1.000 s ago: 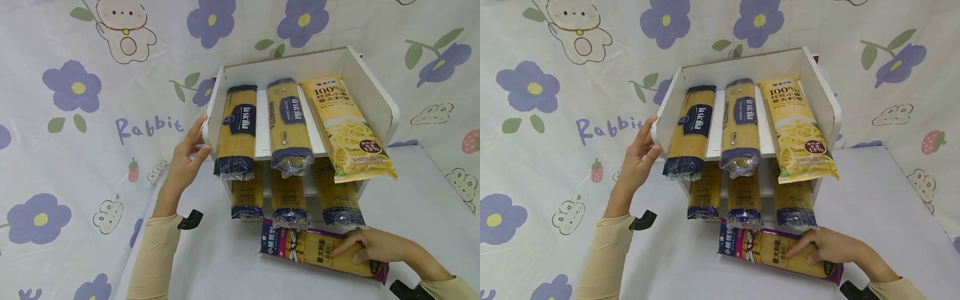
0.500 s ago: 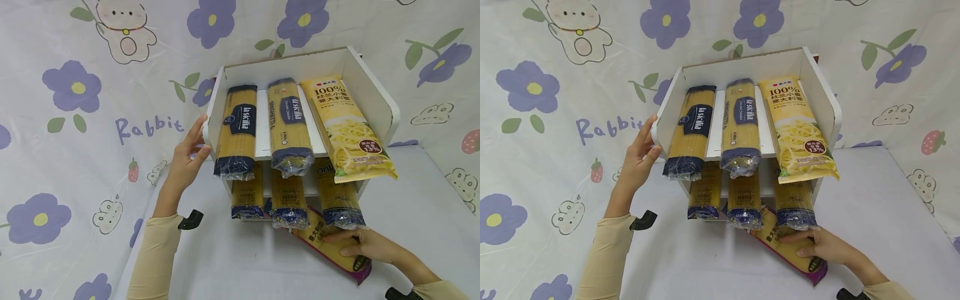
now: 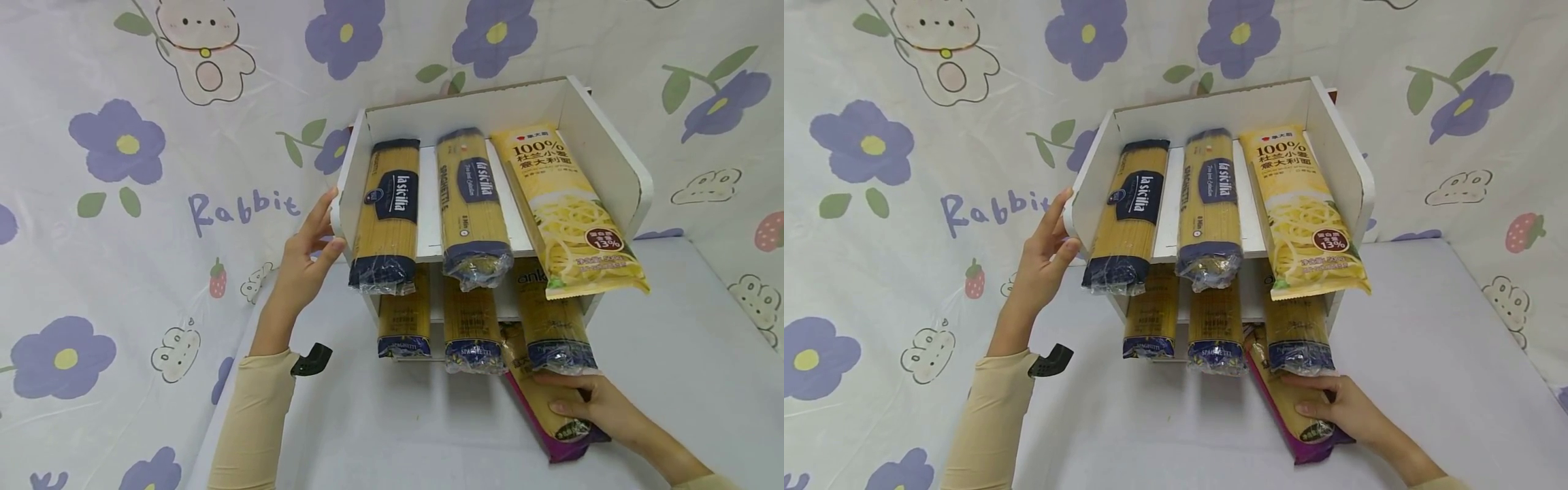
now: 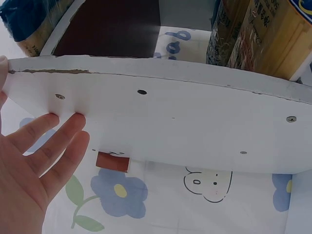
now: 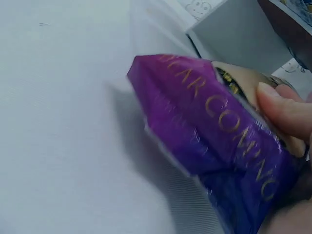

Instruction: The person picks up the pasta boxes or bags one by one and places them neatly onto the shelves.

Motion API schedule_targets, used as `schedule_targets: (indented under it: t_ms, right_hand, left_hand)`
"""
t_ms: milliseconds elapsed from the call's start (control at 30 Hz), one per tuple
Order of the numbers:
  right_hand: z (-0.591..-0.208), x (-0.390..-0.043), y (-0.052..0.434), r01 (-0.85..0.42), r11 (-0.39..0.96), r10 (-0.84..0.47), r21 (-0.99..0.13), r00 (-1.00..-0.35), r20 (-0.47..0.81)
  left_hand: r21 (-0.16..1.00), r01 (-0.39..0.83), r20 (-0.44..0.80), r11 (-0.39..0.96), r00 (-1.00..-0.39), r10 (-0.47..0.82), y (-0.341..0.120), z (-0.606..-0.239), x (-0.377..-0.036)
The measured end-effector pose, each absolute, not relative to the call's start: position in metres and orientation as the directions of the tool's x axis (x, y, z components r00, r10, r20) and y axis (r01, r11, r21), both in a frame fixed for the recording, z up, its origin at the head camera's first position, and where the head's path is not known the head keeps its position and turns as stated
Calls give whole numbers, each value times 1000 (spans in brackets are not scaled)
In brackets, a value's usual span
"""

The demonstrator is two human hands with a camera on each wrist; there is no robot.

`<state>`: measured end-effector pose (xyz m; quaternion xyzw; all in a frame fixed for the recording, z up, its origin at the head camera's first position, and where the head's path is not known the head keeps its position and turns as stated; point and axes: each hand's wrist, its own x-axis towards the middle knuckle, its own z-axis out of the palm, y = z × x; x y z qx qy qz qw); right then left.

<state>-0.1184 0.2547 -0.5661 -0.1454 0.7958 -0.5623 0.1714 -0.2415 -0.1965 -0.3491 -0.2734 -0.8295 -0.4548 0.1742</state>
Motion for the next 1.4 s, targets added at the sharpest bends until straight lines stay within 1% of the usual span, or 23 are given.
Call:
schedule_targets:
  t_ms: [67,133,267,433,600,733,833,1000,1100,1233,1300,1400]
  right_hand:
    - [-570,-117,254,-37,285,-412,-958,-907,-87]
    - [-574,-115,253,-33,278,-382,-960,-921,-79]
    - [-580,-112,251,-39,336,-311,-941,-948,-72]
    - [-585,-107,250,-34,363,-240,-931,-969,-59]
    - [-587,-106,248,42,383,-158,-923,-981,-110]
    - [-586,-108,243,81,394,-129,-916,-981,-142]
    - [-586,-109,240,41,409,-133,-912,-986,-104]
    - [-589,-109,239,-146,488,-194,-861,-979,55]
    - [-588,-110,241,-229,551,-236,-803,-965,113]
    - [-584,-110,243,-261,640,-263,-723,-958,113]
    - [-582,-108,244,-260,661,-272,-704,-957,97]
    - [-579,-106,246,-225,673,-280,-705,-959,39]
  left_hand:
    - [658,613,539,436,-789,295,-197,-349,-242]
    - [659,616,541,432,-787,295,-198,-350,-242]
    - [659,621,545,424,-783,301,-198,-351,-242]
    - [657,623,545,426,-782,303,-198,-351,-242]
    - [655,624,548,427,-781,300,-198,-350,-241]
    - [653,624,548,429,-781,300,-199,-351,-241]
    - [654,621,545,432,-782,301,-198,-350,-241]
    - [651,621,545,437,-783,299,-199,-350,-240]
    - [651,621,546,436,-782,299,-199,-350,-241]
    - [651,623,546,434,-781,303,-198,-350,-242]
    - [651,624,546,433,-781,304,-198,-349,-242]
    - [649,624,546,436,-781,304,-197,-349,-242]
